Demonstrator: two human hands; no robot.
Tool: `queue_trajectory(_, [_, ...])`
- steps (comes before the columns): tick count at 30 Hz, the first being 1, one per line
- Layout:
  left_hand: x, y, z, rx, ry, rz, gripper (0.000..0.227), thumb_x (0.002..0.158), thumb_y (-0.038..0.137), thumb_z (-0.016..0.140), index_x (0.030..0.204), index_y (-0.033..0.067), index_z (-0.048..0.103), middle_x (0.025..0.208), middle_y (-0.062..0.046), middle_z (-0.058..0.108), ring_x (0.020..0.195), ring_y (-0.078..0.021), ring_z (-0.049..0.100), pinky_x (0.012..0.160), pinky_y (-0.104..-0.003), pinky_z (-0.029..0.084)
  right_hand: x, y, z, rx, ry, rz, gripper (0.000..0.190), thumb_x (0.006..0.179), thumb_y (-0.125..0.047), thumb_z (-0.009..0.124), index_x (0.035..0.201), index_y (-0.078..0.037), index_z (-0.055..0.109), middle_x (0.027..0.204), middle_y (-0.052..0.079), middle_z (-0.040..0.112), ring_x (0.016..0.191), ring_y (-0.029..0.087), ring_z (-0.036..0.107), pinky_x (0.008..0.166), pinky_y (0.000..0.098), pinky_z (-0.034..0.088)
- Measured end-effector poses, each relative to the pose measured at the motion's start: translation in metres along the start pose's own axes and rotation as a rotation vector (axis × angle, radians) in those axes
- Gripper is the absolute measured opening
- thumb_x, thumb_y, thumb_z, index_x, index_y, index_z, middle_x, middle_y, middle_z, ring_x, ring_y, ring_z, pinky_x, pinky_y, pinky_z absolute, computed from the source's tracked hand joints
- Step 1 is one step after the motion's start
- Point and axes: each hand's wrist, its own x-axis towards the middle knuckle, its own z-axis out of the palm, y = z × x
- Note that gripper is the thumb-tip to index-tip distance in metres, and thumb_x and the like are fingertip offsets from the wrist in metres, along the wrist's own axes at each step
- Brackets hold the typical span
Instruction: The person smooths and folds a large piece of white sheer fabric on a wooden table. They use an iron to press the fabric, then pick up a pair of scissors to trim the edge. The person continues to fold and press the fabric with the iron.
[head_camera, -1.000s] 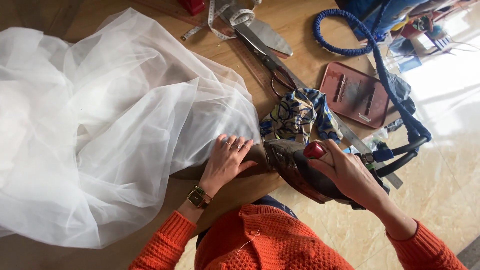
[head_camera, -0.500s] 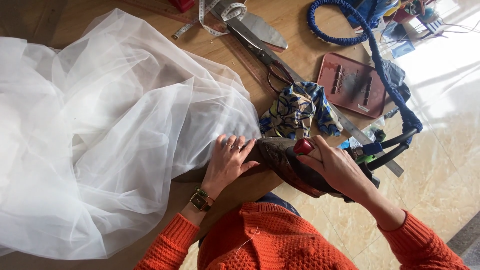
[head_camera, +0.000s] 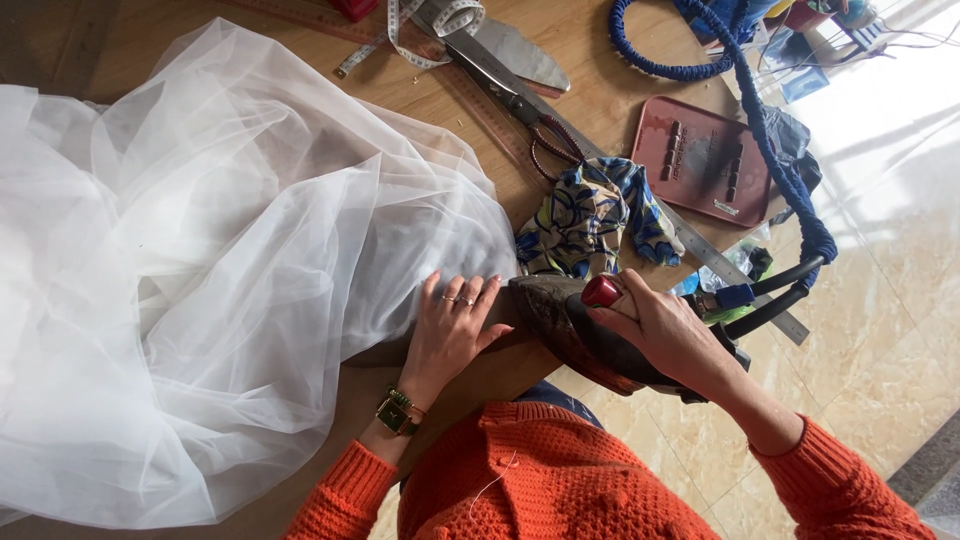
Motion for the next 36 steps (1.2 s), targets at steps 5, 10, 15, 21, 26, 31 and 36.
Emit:
queue_trajectory(5, [-0.008, -0.005, -0.002, 0.012, 0.012, -0.031, 0.062, 0.102, 0.062, 0.039, 0.137, 0.0154, 0.061, 0.119, -0.010, 0.057, 0.115, -0.0257, 0.054, 0.108, -0.058, 0.041, 0.001, 0.005, 0.001, 0.001, -0.008, 0.034, 0.043, 0.093, -0.055, 0.064, 0.109, -0.015, 0.055, 0.079, 0.025, 0.075, 0.085, 0.049, 0.074, 0.076, 0.0568, 0.059])
queue_trajectory(10, [-0.008, -0.005, -0.003, 0.018, 0.015, -0.027, 0.061, 0.102, 0.061, 0.039, 0.137, 0.0161, 0.061, 0.120, -0.009, 0.058, 0.115, -0.0254, 0.055, 0.108, -0.058, 0.041, 0.001, 0.005, -0.001, 0.005, -0.005, 0.031, 0.042, 0.094, -0.055, 0.063, 0.109, -0.016, 0.055, 0.081, 0.026, 0.074, 0.086, 0.051, 0.073, 0.077, 0.0575, 0.058])
queue_trajectory(15, [-0.007, -0.006, -0.002, 0.003, 0.027, -0.026, 0.059, 0.103, 0.061, 0.040, 0.136, 0.0170, 0.062, 0.120, -0.009, 0.059, 0.115, -0.0257, 0.055, 0.109, -0.058, 0.041, -0.003, 0.004, -0.007, -0.002, -0.004, 0.051, 0.043, 0.094, -0.055, 0.062, 0.111, -0.016, 0.054, 0.083, 0.027, 0.074, 0.088, 0.052, 0.072, 0.079, 0.0597, 0.057])
queue_trajectory(21, [-0.008, -0.007, -0.001, -0.013, 0.020, -0.024, 0.059, 0.102, 0.061, 0.040, 0.136, 0.0177, 0.062, 0.120, -0.009, 0.057, 0.116, -0.0258, 0.054, 0.109, -0.058, 0.040, -0.007, 0.023, -0.019, -0.038, 0.030, 0.089, 0.041, 0.094, -0.050, 0.064, 0.114, -0.016, 0.057, 0.081, 0.027, 0.074, 0.085, 0.051, 0.073, 0.080, 0.0590, 0.056])
queue_trajectory(26, [0.000, -0.006, -0.021, 0.065, -0.069, -0.016, 0.058, 0.103, 0.060, 0.043, 0.140, 0.0196, 0.061, 0.126, -0.003, 0.052, 0.113, -0.0229, 0.048, 0.107, -0.053, 0.040, -0.002, 0.066, -0.033, -0.083, 0.035, 0.153, 0.038, 0.097, -0.048, 0.059, 0.103, -0.011, 0.052, 0.078, 0.015, 0.069, 0.065, 0.032, 0.063, 0.063, 0.0436, 0.043])
queue_trajectory(31, [0.002, -0.003, -0.022, 0.084, -0.065, -0.029, 0.057, 0.103, 0.060, 0.045, 0.139, 0.0200, 0.062, 0.124, -0.003, 0.055, 0.112, -0.0221, 0.050, 0.109, -0.052, 0.039, 0.012, 0.096, -0.062, 0.064, 0.061, 0.153, 0.028, 0.103, -0.036, 0.057, 0.110, -0.009, 0.059, 0.062, 0.007, 0.057, 0.049, 0.020, 0.049, 0.047, 0.0350, 0.037])
queue_trajectory(36, [0.011, 0.007, -0.023, 0.114, -0.055, -0.053, 0.054, 0.102, 0.058, 0.048, 0.136, 0.0195, 0.063, 0.120, -0.003, 0.058, 0.109, -0.0216, 0.053, 0.104, -0.052, 0.044, 0.042, 0.103, -0.103, 0.126, 0.117, 0.176, 0.033, 0.107, -0.036, 0.053, 0.117, -0.005, 0.060, 0.067, 0.011, 0.058, 0.050, 0.021, 0.048, 0.044, 0.0346, 0.037])
